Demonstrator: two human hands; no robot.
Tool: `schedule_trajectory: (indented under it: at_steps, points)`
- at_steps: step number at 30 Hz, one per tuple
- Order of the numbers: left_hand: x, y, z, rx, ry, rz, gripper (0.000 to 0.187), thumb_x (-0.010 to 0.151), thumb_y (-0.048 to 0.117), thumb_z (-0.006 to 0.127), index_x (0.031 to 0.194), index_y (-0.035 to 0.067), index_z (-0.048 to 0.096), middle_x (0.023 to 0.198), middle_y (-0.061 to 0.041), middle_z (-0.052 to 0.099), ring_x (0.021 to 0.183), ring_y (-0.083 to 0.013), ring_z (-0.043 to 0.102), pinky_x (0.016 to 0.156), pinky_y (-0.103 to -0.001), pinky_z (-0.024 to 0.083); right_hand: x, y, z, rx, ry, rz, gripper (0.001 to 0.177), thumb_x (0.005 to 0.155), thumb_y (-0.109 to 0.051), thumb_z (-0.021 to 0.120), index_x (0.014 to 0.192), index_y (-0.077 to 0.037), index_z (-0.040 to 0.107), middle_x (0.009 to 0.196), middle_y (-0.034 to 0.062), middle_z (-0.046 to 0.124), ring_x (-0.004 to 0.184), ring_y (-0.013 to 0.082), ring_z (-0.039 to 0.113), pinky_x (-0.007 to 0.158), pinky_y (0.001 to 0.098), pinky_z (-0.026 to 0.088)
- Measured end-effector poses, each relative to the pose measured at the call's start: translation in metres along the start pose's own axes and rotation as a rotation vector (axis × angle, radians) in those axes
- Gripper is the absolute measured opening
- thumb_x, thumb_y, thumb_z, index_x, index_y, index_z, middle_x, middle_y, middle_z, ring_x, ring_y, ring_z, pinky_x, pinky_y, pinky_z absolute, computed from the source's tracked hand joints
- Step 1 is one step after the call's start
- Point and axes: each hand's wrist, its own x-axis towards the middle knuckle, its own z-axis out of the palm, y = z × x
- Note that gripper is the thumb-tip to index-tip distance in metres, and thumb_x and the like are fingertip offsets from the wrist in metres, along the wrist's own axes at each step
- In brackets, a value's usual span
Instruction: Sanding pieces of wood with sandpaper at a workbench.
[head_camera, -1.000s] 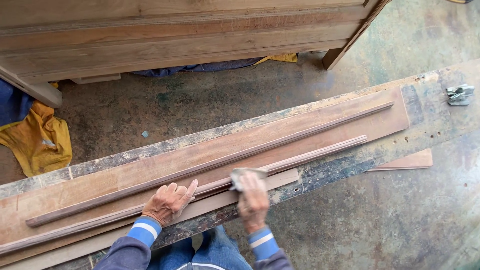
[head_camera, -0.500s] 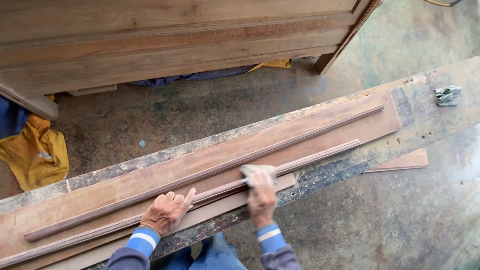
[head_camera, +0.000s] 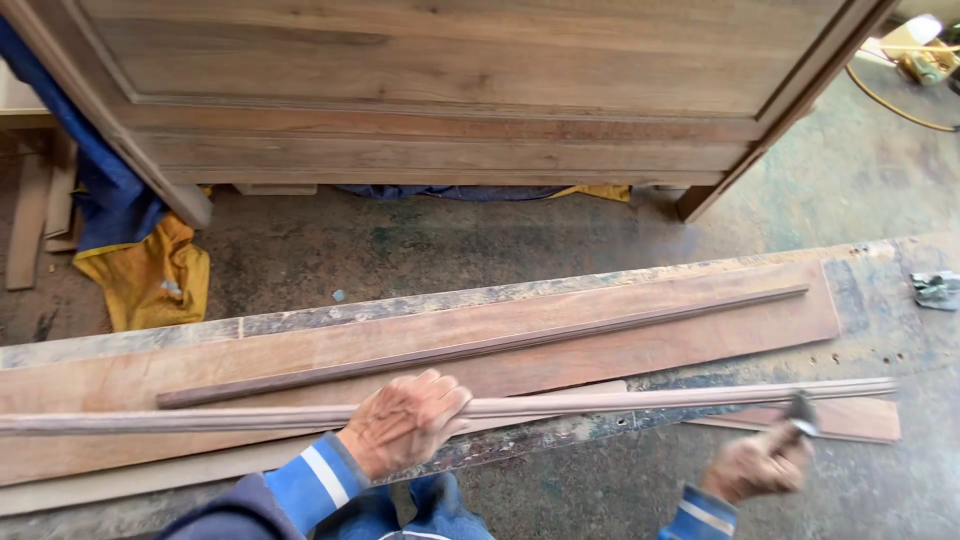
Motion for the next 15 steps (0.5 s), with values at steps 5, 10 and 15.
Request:
schedule_trajectory:
  at_steps: [5, 10, 15]
  points:
    - [0.046, 0.025, -0.112, -0.23, 0.341, 0.069, 0.011, 0.104, 0.016, 0.06, 0.108, 0.005, 0.057, 0.078, -0.008, 0.059, 0.059, -0.0164, 0.059, 0.049, -0.031, 0.05, 0.008, -0.052, -0.027, 0.242, 0.133, 0.172, 0.026, 0.123, -0.012, 0.057, 0.116, 0.005, 0.074, 0.101, 0.0154, 0.078, 0.079, 0.019, 0.073, 0.073, 0.0287, 0.063]
    - [0.078, 0.036, -0.214, -0.416, 0.647, 0.086, 0.016, 0.114, 0.02, 0.059, 0.109, 0.009, 0.049, 0.075, -0.003, 0.057, 0.061, -0.0079, 0.06, 0.051, -0.023, 0.051, 0.009, -0.175, -0.051, 0.55, -0.05, 0.314, 0.029, 0.12, -0.019, 0.054, 0.134, 0.002, 0.069, 0.108, 0.0126, 0.076, 0.082, 0.0176, 0.074, 0.075, 0.0302, 0.066]
    - [0.091, 0.04, -0.244, -0.46, 1.106, 0.186, 0.019, 0.12, 0.025, 0.053, 0.125, 0.008, 0.048, 0.093, -0.009, 0.063, 0.074, -0.0122, 0.065, 0.064, -0.025, 0.061, -0.028, -0.242, -0.051, 0.978, -0.276, 0.552, 0.025, 0.116, -0.017, 0.058, 0.132, 0.0, 0.066, 0.11, 0.0131, 0.074, 0.088, 0.0216, 0.074, 0.082, 0.0347, 0.064]
